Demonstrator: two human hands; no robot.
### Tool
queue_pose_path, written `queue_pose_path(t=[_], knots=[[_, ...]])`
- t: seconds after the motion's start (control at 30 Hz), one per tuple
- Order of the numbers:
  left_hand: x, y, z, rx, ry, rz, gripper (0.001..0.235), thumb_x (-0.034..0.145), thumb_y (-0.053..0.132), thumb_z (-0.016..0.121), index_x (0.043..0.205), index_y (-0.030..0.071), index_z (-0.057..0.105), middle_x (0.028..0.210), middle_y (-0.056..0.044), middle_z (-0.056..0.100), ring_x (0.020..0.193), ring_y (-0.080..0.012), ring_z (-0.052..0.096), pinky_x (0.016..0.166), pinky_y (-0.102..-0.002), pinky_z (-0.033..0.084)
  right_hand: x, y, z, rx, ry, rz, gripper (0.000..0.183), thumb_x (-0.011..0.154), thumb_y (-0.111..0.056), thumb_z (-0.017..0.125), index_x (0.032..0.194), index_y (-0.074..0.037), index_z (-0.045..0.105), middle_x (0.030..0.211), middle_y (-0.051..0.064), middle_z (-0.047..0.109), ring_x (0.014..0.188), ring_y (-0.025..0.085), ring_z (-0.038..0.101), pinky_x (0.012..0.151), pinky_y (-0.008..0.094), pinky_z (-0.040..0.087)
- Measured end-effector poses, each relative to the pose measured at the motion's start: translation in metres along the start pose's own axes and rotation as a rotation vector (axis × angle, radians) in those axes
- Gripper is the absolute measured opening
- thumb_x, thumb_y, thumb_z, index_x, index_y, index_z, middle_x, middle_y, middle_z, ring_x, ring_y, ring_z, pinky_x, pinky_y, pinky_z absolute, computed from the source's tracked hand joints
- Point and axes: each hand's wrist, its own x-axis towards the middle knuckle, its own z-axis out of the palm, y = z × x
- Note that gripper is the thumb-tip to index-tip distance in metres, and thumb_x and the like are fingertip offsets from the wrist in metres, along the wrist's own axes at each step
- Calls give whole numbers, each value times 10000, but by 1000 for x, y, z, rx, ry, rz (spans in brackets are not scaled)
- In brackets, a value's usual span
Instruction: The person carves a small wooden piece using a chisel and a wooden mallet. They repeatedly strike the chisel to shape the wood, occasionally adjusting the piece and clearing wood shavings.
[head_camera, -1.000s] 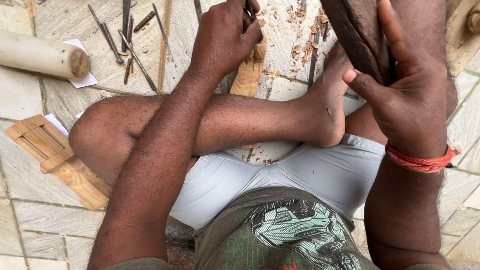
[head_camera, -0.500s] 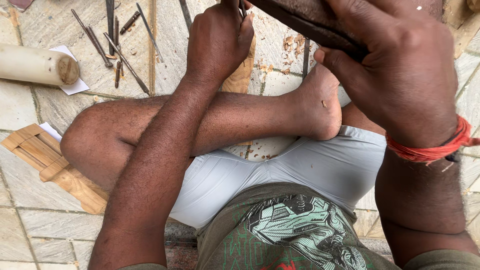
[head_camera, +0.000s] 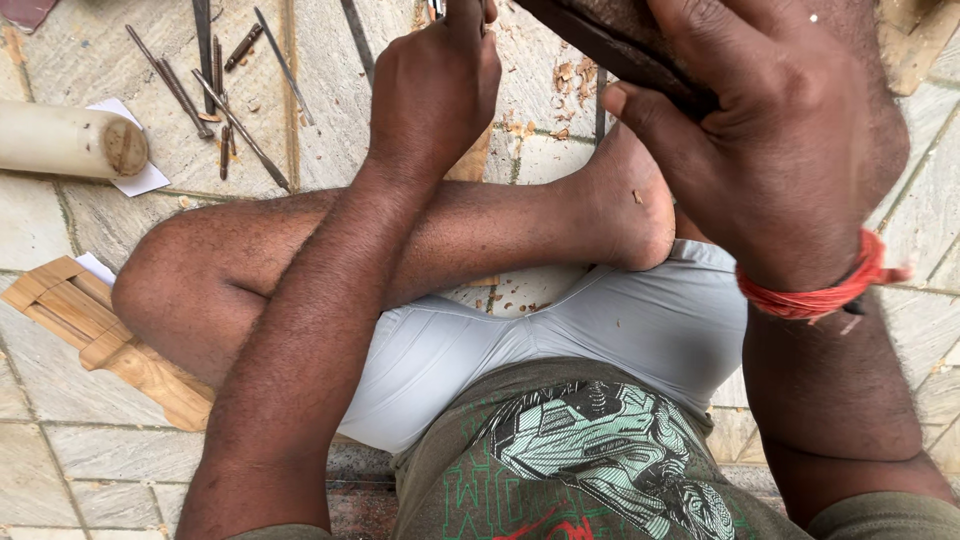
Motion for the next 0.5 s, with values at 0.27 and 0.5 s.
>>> queue_pose_path(t=[0.27,0.5], knots=[[6,-15,-13,-625,-98,-238,100,1100,149,655,1111,52,635,897,-43,785,816,-130,810,725,-282,667,-10,20,8,207,-18,66,558,970,-5,857,1463,17,597,1296,167,681,1160,269,687,985,355,556],[6,-36,-20,-390,-58,-166,100,1066,178,705,1052,89,662,873,-63,762,783,-132,782,667,-267,646,-36,34,35,862,13,496,714,1010,-4,783,1631,24,432,1566,105,606,1431,152,616,1242,277,517]])
